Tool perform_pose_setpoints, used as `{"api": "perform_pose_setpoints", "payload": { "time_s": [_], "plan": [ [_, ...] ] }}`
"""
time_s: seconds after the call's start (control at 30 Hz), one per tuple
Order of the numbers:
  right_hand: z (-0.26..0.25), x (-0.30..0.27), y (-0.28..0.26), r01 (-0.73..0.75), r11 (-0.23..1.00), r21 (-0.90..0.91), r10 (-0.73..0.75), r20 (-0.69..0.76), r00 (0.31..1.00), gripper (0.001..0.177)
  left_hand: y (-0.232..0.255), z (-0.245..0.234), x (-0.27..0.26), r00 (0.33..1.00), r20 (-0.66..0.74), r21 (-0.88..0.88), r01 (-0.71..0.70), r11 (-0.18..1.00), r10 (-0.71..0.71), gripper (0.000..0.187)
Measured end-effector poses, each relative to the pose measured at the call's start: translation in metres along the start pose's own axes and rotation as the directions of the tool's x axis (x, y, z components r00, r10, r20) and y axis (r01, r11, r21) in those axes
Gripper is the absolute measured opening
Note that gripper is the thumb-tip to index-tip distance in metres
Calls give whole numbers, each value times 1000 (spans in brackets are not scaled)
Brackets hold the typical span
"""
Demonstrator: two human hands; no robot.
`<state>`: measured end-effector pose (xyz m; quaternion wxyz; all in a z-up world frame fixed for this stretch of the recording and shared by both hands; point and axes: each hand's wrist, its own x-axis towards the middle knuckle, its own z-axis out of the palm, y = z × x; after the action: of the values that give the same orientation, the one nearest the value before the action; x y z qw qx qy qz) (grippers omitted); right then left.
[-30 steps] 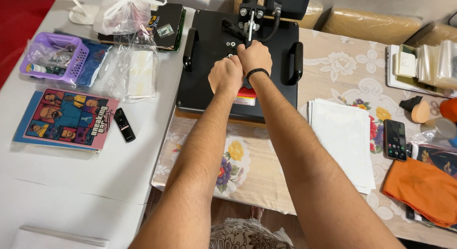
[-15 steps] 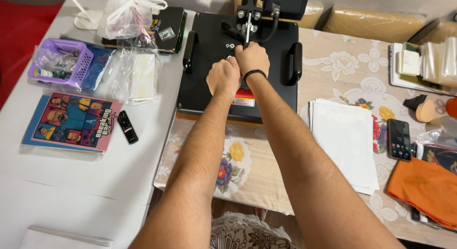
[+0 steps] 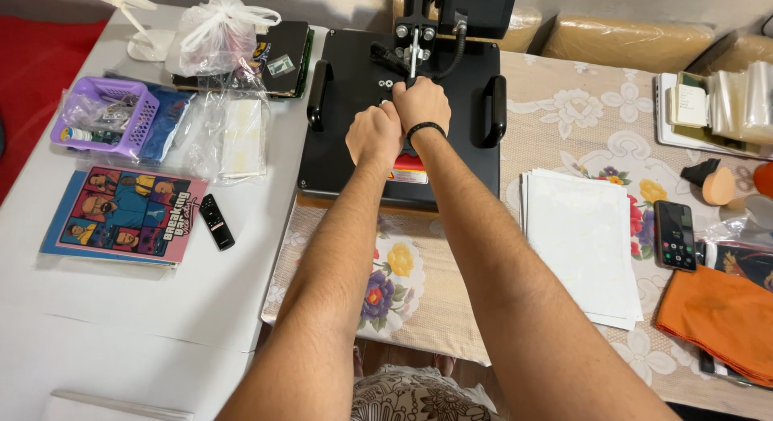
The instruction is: The person operates a heat press machine by pressing down on the handle, checks their phone, and then rearranges sheets of paper and a brown protective sheet on the press bed before closing the machine again.
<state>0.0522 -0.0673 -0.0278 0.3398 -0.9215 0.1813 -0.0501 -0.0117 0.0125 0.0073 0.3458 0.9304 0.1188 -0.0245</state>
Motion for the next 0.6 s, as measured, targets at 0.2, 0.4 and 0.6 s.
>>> {"api": "perform_pose_setpoints", "payload": {
  "time_s": [0.2,0.4,0.6],
  "plan": [
    [-1,2,1,4,1000,-7,-4,-10,1000,37,-2,5,6,1000,-11,-2,-5,1000,5,60],
    [-3,0,0,7,1000,-10,-7,-14,1000,37,-1,4,4,1000,-22,-5,5,1000,-5,59],
    [-4,1,0,-2,1000,-15,2,-8,1000,36,-1,4,4,1000,-23,-3,-7,1000,7,60]
  ]
}}
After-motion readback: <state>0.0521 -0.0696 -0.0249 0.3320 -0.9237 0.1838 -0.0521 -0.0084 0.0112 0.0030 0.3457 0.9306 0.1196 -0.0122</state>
